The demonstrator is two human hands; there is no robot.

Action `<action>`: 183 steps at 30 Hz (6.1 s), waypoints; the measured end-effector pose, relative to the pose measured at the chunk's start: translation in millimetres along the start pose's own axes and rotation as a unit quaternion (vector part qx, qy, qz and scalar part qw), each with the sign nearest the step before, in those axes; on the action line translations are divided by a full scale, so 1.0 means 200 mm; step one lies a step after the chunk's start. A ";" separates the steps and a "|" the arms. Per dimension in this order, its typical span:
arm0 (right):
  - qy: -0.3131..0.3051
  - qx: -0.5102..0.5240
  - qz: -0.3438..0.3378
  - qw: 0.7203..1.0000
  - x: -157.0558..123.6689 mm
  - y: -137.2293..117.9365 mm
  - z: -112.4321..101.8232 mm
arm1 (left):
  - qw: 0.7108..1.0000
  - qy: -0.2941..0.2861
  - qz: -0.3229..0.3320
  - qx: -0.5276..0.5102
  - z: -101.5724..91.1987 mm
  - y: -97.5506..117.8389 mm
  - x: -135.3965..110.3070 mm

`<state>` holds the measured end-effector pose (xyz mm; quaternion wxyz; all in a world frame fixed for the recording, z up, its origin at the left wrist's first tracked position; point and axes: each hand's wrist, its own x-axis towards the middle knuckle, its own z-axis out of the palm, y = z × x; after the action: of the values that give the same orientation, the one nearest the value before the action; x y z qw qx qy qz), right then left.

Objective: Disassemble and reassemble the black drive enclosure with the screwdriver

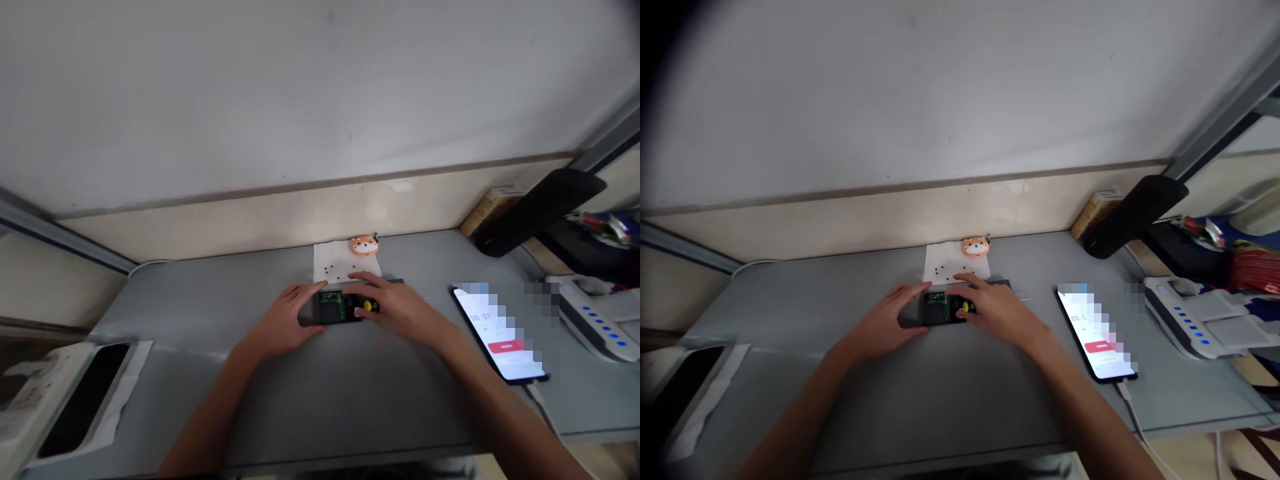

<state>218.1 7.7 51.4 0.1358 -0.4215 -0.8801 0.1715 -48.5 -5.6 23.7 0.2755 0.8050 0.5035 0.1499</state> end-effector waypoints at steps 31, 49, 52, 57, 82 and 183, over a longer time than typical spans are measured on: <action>0.420 0.250 0.257 0.834 0.05 0.10 0.00 | 0.993 0.025 0.091 0.067 0.17 0.11 0.11; 0.394 0.419 0.348 0.740 0.08 0.13 0.01 | 0.998 0.035 0.037 0.026 0.19 0.12 0.13; 0.397 0.428 0.351 0.732 0.07 0.14 0.01 | 0.998 0.046 0.034 0.028 0.20 0.12 0.13; 0.382 0.447 0.355 0.727 0.07 0.10 0.00 | 0.995 0.078 0.047 0.034 0.20 0.14 0.12; 0.364 0.451 0.267 0.770 0.07 0.02 0.04 | 0.965 0.215 0.148 0.029 0.20 0.08 0.13; 0.438 0.169 0.061 0.881 0.02 -0.05 0.07 | 0.984 0.095 0.121 0.093 0.23 0.05 0.13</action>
<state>203.3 1.7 44.3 0.5662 -0.4770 -0.6608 0.1232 -5.9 1.4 -8.4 0.1303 0.8644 0.4377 0.2104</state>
